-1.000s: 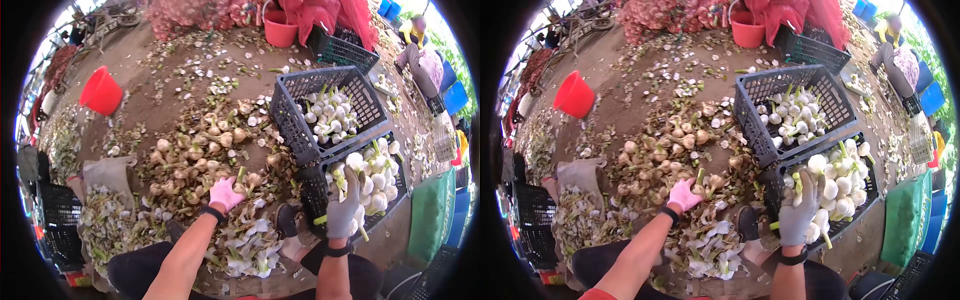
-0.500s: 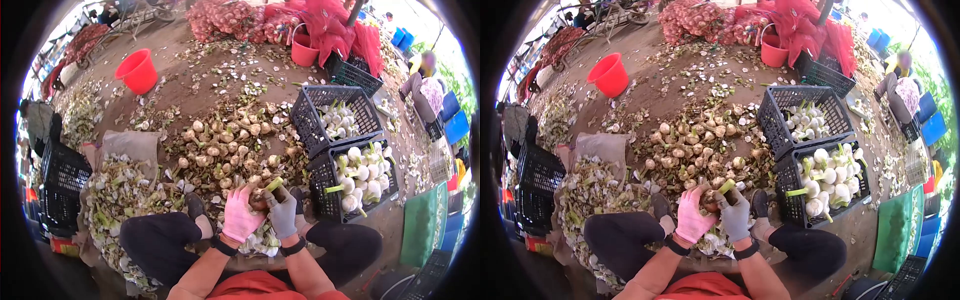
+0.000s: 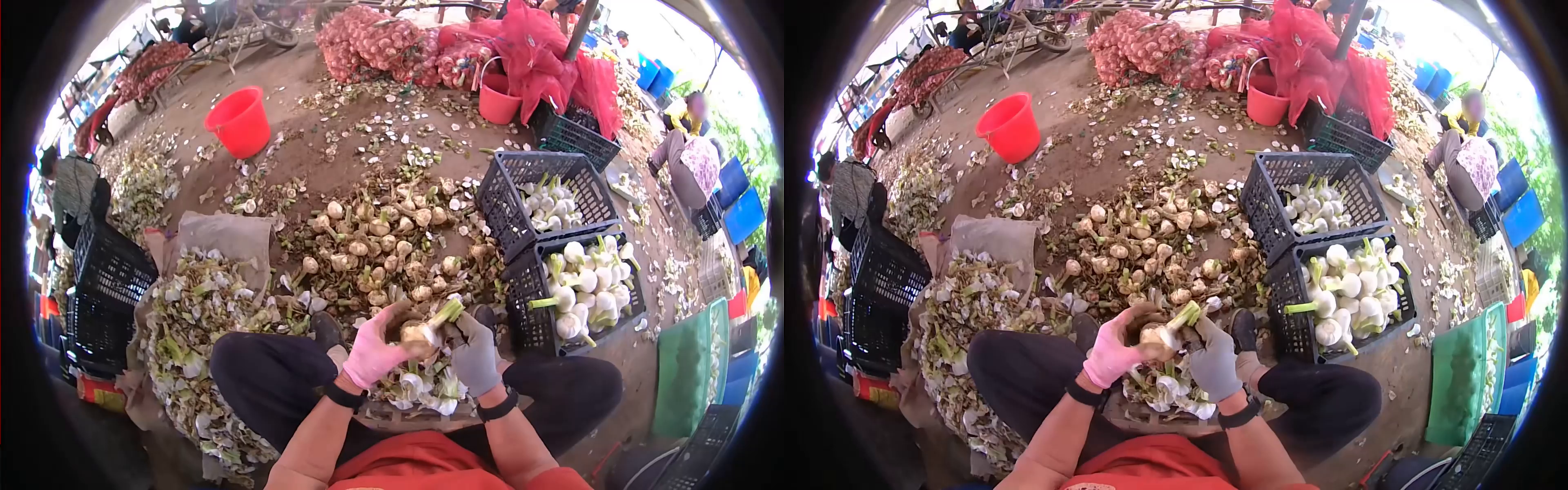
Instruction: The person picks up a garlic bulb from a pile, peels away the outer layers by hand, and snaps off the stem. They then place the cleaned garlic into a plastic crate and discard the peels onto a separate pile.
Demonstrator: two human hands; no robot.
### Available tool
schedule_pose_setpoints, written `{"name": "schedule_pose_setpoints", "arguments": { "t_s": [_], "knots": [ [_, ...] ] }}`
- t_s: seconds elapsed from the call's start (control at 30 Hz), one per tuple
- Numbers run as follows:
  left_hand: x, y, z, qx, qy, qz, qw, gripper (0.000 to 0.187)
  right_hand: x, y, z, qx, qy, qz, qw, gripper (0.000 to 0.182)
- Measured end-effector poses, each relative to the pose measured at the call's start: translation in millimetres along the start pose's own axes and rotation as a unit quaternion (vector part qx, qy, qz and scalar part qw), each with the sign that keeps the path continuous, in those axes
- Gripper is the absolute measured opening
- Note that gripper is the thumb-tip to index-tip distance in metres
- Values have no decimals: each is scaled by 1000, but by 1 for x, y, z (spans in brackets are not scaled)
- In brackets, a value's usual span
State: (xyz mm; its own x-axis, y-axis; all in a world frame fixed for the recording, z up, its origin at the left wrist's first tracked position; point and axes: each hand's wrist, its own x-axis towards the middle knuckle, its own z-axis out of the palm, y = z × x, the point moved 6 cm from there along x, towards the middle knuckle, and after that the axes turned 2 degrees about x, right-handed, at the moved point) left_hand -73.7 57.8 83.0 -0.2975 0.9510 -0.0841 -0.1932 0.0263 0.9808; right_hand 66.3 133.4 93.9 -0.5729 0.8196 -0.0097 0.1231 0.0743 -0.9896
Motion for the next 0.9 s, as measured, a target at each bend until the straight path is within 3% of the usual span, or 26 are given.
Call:
{"name": "schedule_pose_setpoints", "arguments": {
  "t_s": [0.03, 0.1, 0.17, 0.23, 0.27, 0.3, 0.37, 0.4, 0.5, 0.57, 0.63, 0.67, 0.7, 0.73, 0.77, 0.8, 0.83, 0.9],
  "knots": [
    [-1, -2, 1, 1, -1, 0, 1000, 61, 0, -1, 0, 14, 15, -13, 1000, 23],
    [-3, -7, 0, -130, 27, -22, 991, 50, 0, 3, -1, 28, 31, -27, 999, 22],
    [-1, -29, -7, -116, 29, 12, 993, 41, -2, 17, 6, 94, 3, 20, 995, 21],
    [3, -37, -20, -132, 156, 27, 978, 38, -8, 15, 6, 129, -24, 55, 990, 19],
    [7, -43, -30, -99, 168, 25, 980, 36, -11, 12, 9, 163, -48, 88, 981, 17],
    [9, -41, -36, -113, 173, -21, 978, 33, -15, 4, 9, 163, -51, 91, 981, 17],
    [10, -48, -42, -145, 193, -22, 970, 28, -22, -13, 12, 170, -99, 68, 978, 13],
    [2, -23, -33, -200, 207, -50, 957, 25, -22, -1, 12, 242, -70, 102, 962, 13],
    [-6, 5, -41, -65, 242, 19, 968, 22, -11, 10, 0, 213, -31, 129, 968, 14],
    [-13, 25, -20, 6, 168, 45, 985, 22, -9, 10, 2, 226, -24, 141, 964, 16],
    [-15, 35, -5, 308, 141, 163, 927, 30, -5, 7, 8, 186, -68, 124, 972, 16],
    [-15, 36, -2, 389, 130, 184, 893, 34, -4, 10, 11, 140, -87, 118, 979, 17],
    [-12, 30, -5, 389, 130, 182, 894, 34, -5, 15, 14, 140, -88, 121, 979, 17],
    [-3, 5, -11, 206, 79, 55, 974, 34, -6, 20, 17, 160, -94, 129, 974, 18],
    [0, -15, -9, 10, 25, -76, 997, 33, -6, 25, 20, 179, -101, 136, 969, 19],
    [0, -19, -13, 10, 40, -121, 992, 30, -5, 29, 23, 196, -95, 139, 966, 18],
    [1, -21, -15, 10, 42, -122, 992, 30, -4, 30, 23, 196, -96, 140, 966, 18],
    [3, -7, -25, 76, 132, -63, 986, 28, -5, 25, 16, 156, -37, 155, 975, 18]
  ]
}}
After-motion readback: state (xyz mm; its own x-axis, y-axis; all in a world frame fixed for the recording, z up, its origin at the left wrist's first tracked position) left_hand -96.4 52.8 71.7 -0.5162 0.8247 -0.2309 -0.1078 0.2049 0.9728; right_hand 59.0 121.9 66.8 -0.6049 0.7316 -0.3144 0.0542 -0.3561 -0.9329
